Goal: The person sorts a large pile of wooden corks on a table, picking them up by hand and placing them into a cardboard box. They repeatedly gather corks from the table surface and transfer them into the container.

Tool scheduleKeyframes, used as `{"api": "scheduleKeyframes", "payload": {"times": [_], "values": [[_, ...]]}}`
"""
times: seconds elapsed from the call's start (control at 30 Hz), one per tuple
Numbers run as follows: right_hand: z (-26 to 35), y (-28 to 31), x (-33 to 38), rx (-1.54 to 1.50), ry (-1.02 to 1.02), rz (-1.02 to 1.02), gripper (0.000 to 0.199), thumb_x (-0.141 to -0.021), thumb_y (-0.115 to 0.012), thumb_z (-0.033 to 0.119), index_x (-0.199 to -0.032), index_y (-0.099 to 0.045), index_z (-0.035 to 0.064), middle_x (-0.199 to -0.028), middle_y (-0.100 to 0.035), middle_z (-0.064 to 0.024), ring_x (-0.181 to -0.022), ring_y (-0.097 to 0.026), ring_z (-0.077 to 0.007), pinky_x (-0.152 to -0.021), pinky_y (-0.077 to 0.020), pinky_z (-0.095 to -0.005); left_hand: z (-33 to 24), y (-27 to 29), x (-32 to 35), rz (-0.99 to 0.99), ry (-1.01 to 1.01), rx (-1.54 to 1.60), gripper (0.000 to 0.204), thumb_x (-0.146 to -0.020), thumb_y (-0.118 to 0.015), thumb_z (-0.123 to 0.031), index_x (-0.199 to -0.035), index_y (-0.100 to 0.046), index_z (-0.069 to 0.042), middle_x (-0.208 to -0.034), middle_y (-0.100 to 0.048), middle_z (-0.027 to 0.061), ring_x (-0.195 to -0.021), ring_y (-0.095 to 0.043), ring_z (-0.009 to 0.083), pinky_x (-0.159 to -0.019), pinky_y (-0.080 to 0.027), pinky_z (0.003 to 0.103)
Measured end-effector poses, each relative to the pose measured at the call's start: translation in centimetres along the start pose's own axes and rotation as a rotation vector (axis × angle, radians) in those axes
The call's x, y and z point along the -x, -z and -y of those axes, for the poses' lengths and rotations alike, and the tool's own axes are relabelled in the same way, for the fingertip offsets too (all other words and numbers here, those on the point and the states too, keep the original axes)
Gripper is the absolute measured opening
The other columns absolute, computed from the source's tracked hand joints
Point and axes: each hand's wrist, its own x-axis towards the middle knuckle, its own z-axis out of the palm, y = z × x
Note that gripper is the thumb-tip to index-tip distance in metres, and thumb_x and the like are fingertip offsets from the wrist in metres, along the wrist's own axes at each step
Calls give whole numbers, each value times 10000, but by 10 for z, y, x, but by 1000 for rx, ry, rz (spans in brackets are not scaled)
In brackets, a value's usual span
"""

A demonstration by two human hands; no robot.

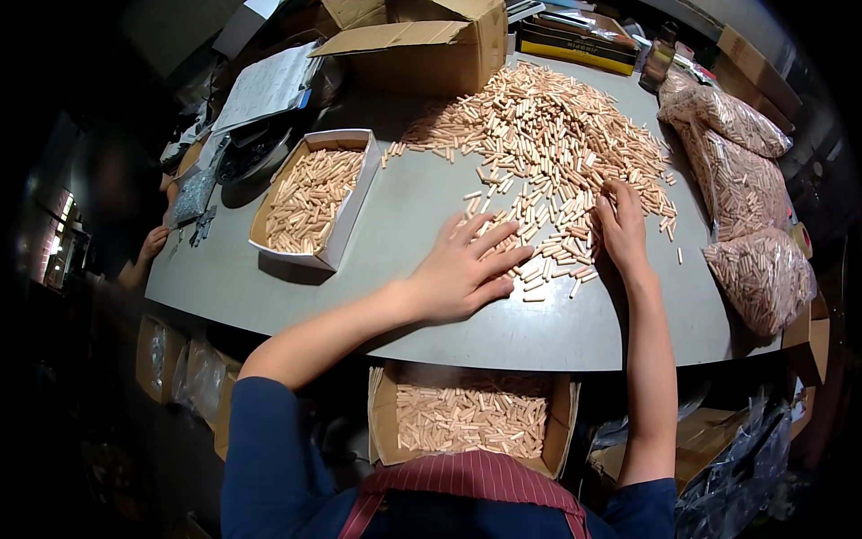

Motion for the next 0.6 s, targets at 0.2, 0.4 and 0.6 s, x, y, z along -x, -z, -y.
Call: {"api": "scheduleKeyframes", "payload": {"times": [0.2,0.4,0.6], "values": [[4,-1,2,34,-15,1,304,-1002,-617,182,-1239,-609,-8,-1263,-607,-201,-1146,-609,-372,-1007,-482,-438,-26,3,46,19,55,-99,621,-986,-592,-398,-1571,-453,-241,-1661,-341,146,-1513,-263,465,-1182,-142,709],[9,-1,4,-12,-43,25,344,-987,-653,184,-1271,-605,-4,-1283,-602,-204,-1179,-604,-365,-1015,-485,-431,-44,13,84,155,166,-112,687,-986,-575,-431,-1619,-364,-267,-1729,-157,158,-1565,-70,503,-1116,-26,819],[11,-1,4,-28,-48,38,419,-996,-655,218,-1333,-559,-13,-1291,-589,-213,-1209,-577,-369,-1044,-460,-440,-44,14,104,93,350,-86,788,-991,-575,-493,-1648,-282,-172,-1704,-98,280,-1549,-49,553,-1125,-44,800]]}}
